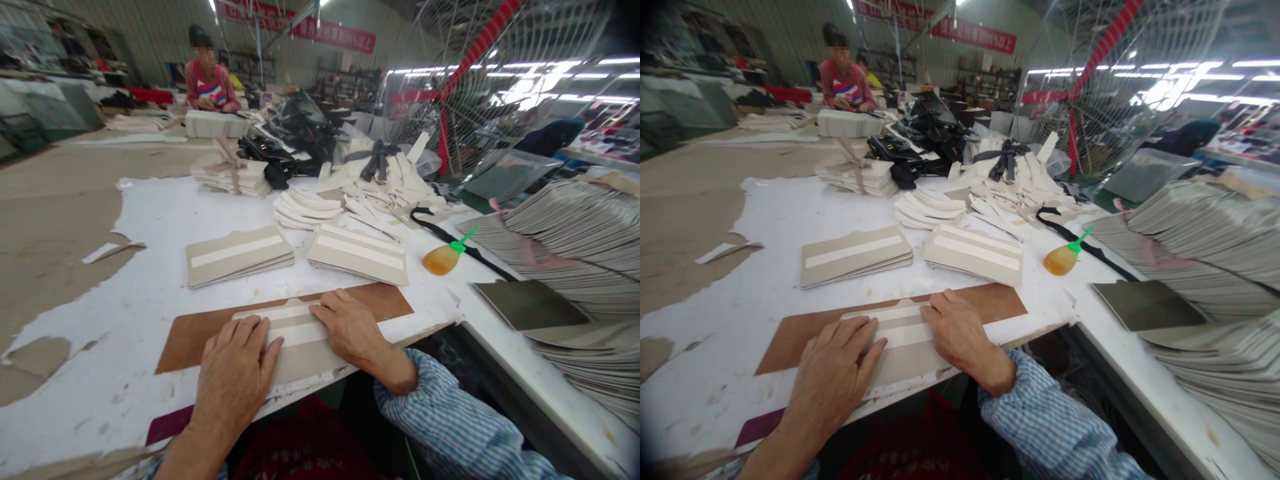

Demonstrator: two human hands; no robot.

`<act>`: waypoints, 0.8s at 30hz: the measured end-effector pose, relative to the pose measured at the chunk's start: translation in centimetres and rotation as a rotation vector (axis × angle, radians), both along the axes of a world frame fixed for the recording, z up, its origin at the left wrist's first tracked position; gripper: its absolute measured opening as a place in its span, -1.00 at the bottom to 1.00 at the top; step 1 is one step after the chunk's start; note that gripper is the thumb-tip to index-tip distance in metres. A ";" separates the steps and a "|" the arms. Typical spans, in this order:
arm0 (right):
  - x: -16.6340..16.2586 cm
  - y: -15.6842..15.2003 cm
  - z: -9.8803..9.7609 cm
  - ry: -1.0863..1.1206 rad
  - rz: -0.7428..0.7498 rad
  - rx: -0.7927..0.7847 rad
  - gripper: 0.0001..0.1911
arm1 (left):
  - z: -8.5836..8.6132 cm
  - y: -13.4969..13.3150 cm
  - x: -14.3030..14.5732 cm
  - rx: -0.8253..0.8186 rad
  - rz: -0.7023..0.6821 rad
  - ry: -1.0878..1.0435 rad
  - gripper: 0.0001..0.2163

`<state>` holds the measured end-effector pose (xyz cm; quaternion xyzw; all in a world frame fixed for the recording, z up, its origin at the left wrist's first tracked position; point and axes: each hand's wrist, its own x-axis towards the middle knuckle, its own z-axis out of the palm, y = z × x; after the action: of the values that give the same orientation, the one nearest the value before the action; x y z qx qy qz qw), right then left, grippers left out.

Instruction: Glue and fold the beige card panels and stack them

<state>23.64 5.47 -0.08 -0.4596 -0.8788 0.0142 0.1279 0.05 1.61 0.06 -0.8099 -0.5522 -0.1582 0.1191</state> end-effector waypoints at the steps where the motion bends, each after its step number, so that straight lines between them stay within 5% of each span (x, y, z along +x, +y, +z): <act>1: 0.4 -0.1 0.0 0.005 -0.008 0.005 -0.75 | 0.1 0.0 0.0 0.002 0.002 0.001 -0.70; 10: 4.9 -2.1 -1.4 0.296 -0.250 0.125 -0.68 | -0.6 -0.2 -0.6 -0.081 0.037 -0.071 -0.61; 16: 2.9 -4.6 -1.9 0.385 -0.293 0.019 -0.61 | -2.4 -1.8 -1.0 -0.001 0.100 -0.029 -0.36; 19: 2.0 -4.1 -1.7 0.661 -0.395 -0.107 -0.55 | -3.2 -1.9 -1.4 0.009 0.087 -0.036 -0.37; 24: 0.9 -2.8 -0.8 1.498 -0.533 -0.548 -0.42 | -4.6 -0.6 -3.1 0.088 0.028 -0.149 -0.31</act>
<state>24.57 2.67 -0.84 -0.5356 -0.3893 0.4978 0.5602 -3.01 0.97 -4.59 -0.7819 -0.5634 -0.2406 0.1153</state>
